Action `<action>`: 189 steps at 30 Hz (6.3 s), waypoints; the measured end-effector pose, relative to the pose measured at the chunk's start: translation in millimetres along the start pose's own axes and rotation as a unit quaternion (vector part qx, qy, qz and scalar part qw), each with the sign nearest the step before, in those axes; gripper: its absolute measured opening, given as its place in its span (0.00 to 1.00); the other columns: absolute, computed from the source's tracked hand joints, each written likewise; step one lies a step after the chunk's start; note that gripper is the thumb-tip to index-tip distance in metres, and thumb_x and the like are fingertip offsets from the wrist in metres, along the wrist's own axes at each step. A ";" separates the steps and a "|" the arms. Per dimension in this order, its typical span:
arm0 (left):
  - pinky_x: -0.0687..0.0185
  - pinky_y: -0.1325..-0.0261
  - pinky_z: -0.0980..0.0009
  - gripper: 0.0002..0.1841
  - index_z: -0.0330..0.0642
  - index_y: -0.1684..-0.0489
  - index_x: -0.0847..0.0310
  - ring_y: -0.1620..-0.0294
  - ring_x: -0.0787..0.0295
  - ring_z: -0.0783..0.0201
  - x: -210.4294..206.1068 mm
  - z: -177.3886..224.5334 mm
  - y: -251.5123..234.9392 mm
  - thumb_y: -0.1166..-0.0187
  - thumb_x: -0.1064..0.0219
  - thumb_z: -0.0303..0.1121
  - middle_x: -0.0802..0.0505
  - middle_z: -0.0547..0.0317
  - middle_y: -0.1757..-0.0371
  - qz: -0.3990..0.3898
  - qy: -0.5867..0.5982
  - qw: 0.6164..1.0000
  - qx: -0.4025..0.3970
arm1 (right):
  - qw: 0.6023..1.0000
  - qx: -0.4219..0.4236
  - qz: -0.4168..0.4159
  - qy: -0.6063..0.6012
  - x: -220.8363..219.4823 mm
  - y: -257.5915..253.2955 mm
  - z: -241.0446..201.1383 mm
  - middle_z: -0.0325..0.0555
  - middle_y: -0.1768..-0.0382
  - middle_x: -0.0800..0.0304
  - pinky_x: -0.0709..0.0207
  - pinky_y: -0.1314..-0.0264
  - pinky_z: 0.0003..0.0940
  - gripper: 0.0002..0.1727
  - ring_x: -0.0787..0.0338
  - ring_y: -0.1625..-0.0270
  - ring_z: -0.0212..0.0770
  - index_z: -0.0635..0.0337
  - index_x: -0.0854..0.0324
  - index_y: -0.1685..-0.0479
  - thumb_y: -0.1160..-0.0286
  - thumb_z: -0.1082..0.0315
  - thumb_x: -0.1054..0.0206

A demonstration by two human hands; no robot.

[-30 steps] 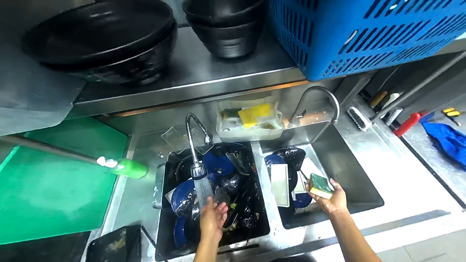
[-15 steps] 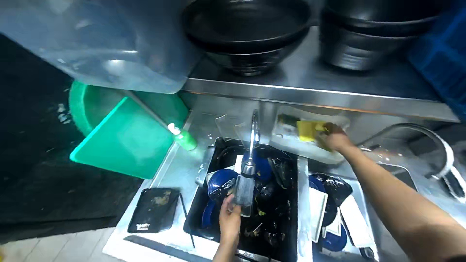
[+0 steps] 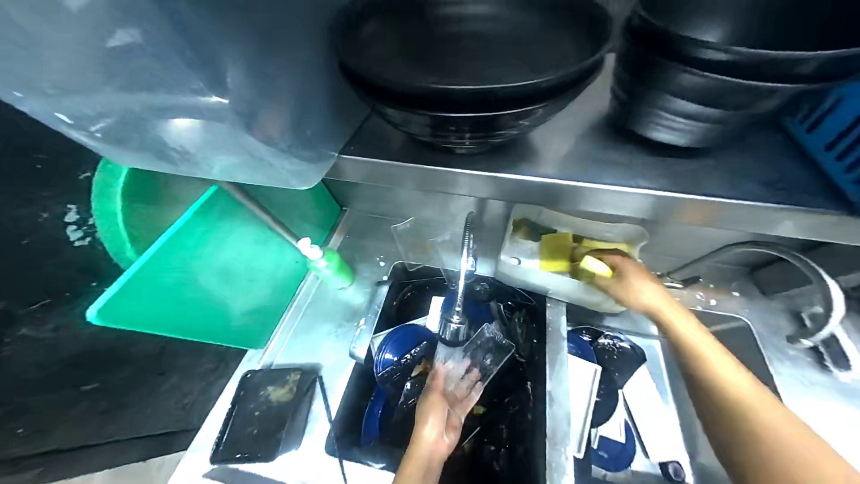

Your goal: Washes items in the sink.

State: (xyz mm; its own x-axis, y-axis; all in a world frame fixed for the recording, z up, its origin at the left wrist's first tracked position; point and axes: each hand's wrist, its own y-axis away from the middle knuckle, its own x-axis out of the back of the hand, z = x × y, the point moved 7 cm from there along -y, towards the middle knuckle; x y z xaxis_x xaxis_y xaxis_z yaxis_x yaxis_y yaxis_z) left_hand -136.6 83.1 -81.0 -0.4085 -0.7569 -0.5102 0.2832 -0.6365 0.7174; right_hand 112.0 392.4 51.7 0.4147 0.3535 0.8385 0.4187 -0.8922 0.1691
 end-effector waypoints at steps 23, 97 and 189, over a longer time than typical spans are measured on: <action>0.12 0.37 0.49 0.30 0.38 0.17 0.35 0.34 0.13 0.43 -39.2 -75.0 63.6 0.22 0.48 0.13 0.17 0.36 0.27 -0.126 0.015 0.992 0.020 | 0.997 -0.043 -0.056 0.010 -127.3 143.2 -41.5 0.49 0.12 0.32 0.38 0.13 0.64 0.32 0.31 0.13 0.57 0.36 0.39 0.08 0.12 0.64 0.50; 0.22 0.71 0.66 0.18 0.37 0.62 0.19 0.77 0.23 0.66 57.1 98.5 44.9 0.13 0.36 0.46 0.19 0.57 0.75 0.118 -0.435 0.865 -0.222 | 0.662 -0.428 0.179 -0.589 -227.9 337.6 220.9 0.59 0.54 0.12 0.12 0.61 0.48 0.21 0.09 0.62 0.51 0.63 0.35 0.23 0.10 0.64 0.46; 0.07 0.45 0.56 0.17 0.41 0.45 0.14 0.48 0.04 0.55 -84.7 -72.6 101.2 0.20 0.39 0.42 0.04 0.46 0.49 -0.389 0.001 0.919 0.064 | 0.987 0.127 0.089 0.048 -97.9 157.8 -88.1 0.46 0.11 0.34 0.44 0.09 0.58 0.31 0.37 0.09 0.50 0.54 0.34 0.11 0.07 0.50 0.53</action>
State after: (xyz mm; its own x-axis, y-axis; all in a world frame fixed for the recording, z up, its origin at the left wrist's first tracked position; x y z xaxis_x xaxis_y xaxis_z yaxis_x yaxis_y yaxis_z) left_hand -10.3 72.0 0.4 -0.4417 -0.0803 -0.8936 -0.1986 -0.9625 0.1846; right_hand 66.3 192.2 42.0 0.4275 0.1585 0.8900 0.5403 -0.8341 -0.1110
